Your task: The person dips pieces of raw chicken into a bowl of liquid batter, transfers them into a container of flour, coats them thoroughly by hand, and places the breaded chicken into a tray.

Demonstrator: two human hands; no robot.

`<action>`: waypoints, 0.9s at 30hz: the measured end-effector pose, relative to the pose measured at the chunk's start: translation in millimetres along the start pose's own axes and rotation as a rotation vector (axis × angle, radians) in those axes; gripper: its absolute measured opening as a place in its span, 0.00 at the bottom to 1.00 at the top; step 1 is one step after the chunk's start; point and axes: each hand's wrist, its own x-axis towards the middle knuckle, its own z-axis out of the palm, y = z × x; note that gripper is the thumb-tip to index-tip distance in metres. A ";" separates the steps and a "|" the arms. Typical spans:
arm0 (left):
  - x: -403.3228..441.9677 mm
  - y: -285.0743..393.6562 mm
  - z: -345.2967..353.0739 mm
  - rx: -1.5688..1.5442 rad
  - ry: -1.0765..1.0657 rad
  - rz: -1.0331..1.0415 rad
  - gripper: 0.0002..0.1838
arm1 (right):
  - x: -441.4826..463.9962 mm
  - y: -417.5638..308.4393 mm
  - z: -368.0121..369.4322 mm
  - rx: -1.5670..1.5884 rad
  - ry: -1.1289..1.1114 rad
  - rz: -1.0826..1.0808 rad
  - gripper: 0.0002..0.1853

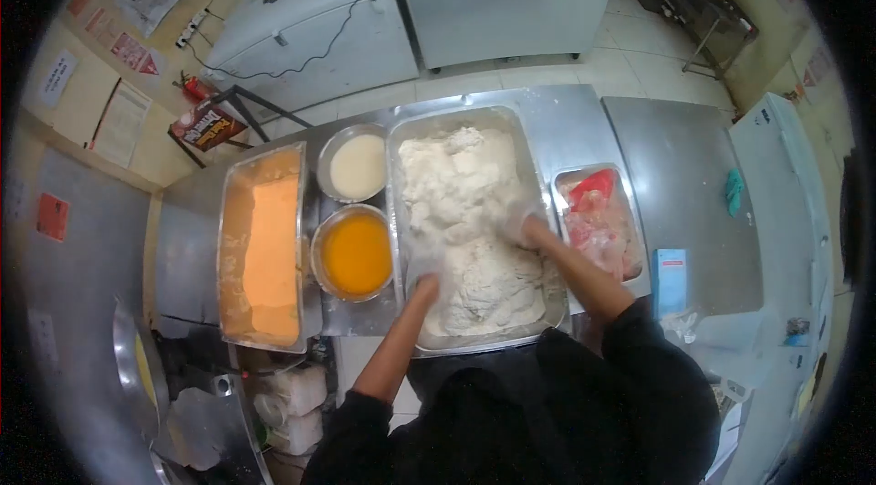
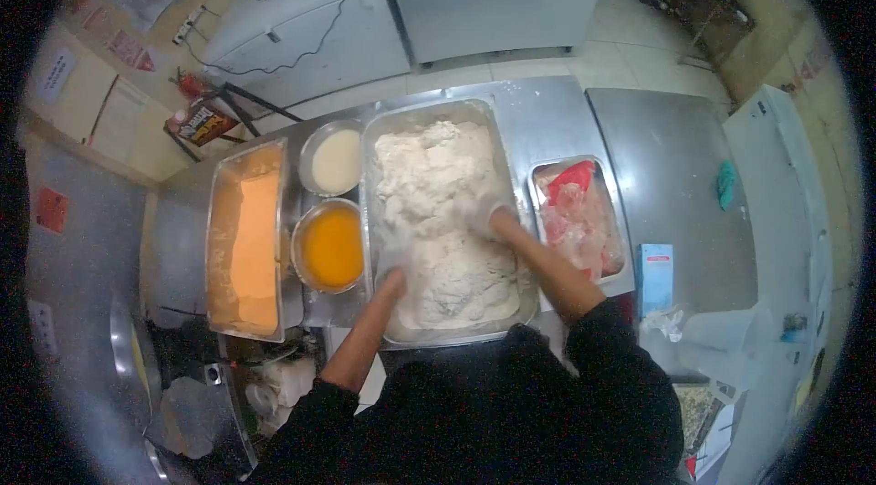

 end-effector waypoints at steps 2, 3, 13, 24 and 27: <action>-25.6 4.7 16.2 0.483 0.035 -0.118 0.30 | -32.5 -20.8 25.9 -0.103 -0.093 0.025 0.30; -32.3 15.1 27.3 0.665 0.019 -0.198 0.30 | -37.7 -30.1 21.7 -0.107 -0.301 -0.080 0.31; 50.3 10.7 16.5 -0.770 -0.283 -0.083 0.26 | -26.4 -22.2 0.1 1.415 -0.011 0.279 0.31; -60.8 -94.3 9.6 -0.307 -0.326 -0.252 0.22 | -90.7 -52.3 -22.8 0.281 -0.272 0.257 0.28; -33.8 -95.5 34.4 -0.377 -0.346 -0.126 0.22 | -95.0 -67.2 -38.2 0.372 -0.462 0.419 0.28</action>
